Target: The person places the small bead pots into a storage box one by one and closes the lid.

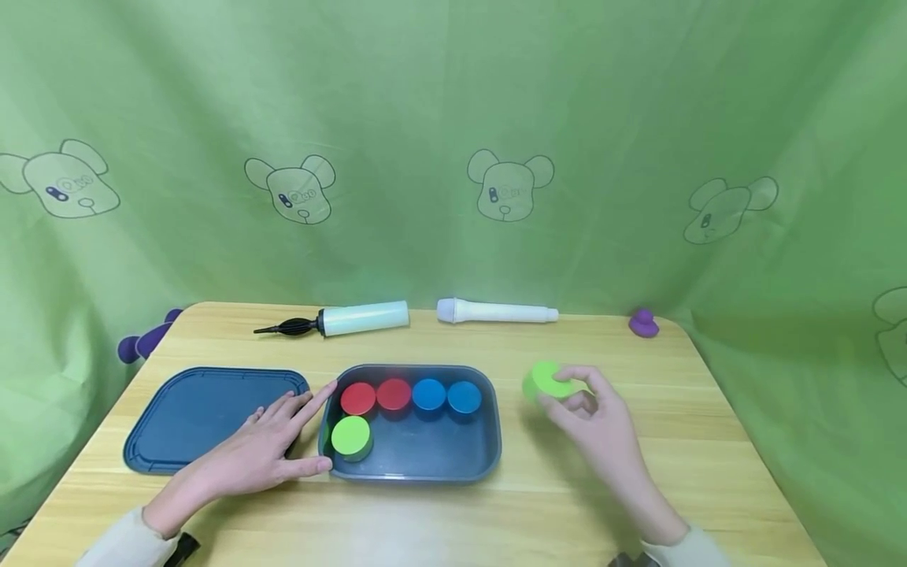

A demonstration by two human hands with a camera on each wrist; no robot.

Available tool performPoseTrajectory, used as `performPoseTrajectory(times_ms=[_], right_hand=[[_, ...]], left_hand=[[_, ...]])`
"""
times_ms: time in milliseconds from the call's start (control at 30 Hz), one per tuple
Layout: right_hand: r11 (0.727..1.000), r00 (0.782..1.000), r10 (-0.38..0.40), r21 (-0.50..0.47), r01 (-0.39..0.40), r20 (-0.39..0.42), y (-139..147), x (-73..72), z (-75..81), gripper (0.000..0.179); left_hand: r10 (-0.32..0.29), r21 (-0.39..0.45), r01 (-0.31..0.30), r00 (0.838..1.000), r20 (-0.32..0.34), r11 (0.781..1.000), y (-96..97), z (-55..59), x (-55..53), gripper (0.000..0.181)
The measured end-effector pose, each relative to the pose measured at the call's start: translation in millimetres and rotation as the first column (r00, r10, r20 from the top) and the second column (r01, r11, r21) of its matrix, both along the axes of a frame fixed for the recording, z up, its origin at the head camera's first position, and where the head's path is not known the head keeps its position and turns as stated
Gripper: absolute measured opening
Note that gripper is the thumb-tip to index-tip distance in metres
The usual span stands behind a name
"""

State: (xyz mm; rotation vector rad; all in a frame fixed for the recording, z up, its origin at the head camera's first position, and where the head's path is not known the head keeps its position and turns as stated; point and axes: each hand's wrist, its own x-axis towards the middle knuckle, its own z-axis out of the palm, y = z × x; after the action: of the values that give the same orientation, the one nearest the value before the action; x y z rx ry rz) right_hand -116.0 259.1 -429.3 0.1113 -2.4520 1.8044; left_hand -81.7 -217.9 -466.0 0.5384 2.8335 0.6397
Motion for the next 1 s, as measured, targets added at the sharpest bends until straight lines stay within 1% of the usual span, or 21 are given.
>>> performPoseTrajectory(times_ms=[100, 300, 500, 600, 733, 867, 1000], right_hand=[[0.999, 0.999, 0.035, -0.023, -0.036, -0.005, -12.2, -0.3, -1.2, 0.041], [0.996, 0.996, 0.088, -0.016, -0.089, -0.008, -32.1, -2.0, -0.4, 0.040], [0.982, 0.983, 0.185, 0.027, -0.185, 0.021, -54.9, -1.4, -1.2, 0.038], [0.968, 0.969, 0.246, 0.052, -0.246, 0.017, -68.8, 0.6, -3.0, 0.037], [0.946, 0.951, 0.307, 0.099, -0.308, 0.024, -86.8, 2.4, -6.5, 0.036], [0.919, 0.933, 0.353, 0.166, -0.359, 0.065, -101.3, 3.1, -9.8, 0.037], [0.894, 0.918, 0.386, 0.212, -0.396, 0.089, -112.1, 3.0, -13.9, 0.036]], left_hand=[[-0.002, -0.004, 0.002, 1.000, 0.001, 1.000, 0.4, 0.3, -0.9, 0.103], [-0.005, -0.007, 0.005, 1.000, -0.005, 1.000, 0.6, 1.1, -1.3, 0.103], [-0.005, -0.007, 0.005, 1.000, -0.004, 1.000, 0.6, 1.1, -0.1, 0.104], [-0.006, -0.006, 0.006, 1.000, 0.003, 1.000, 0.3, 0.5, 1.0, 0.103], [-0.005, -0.006, 0.005, 1.000, 0.009, 1.000, 0.2, 0.5, 1.5, 0.103], [-0.008, -0.003, 0.008, 1.000, 0.008, 1.000, 0.5, 1.6, 1.3, 0.103], [-0.007, -0.003, 0.007, 1.000, 0.007, 1.000, 0.7, 2.6, 0.4, 0.103]])
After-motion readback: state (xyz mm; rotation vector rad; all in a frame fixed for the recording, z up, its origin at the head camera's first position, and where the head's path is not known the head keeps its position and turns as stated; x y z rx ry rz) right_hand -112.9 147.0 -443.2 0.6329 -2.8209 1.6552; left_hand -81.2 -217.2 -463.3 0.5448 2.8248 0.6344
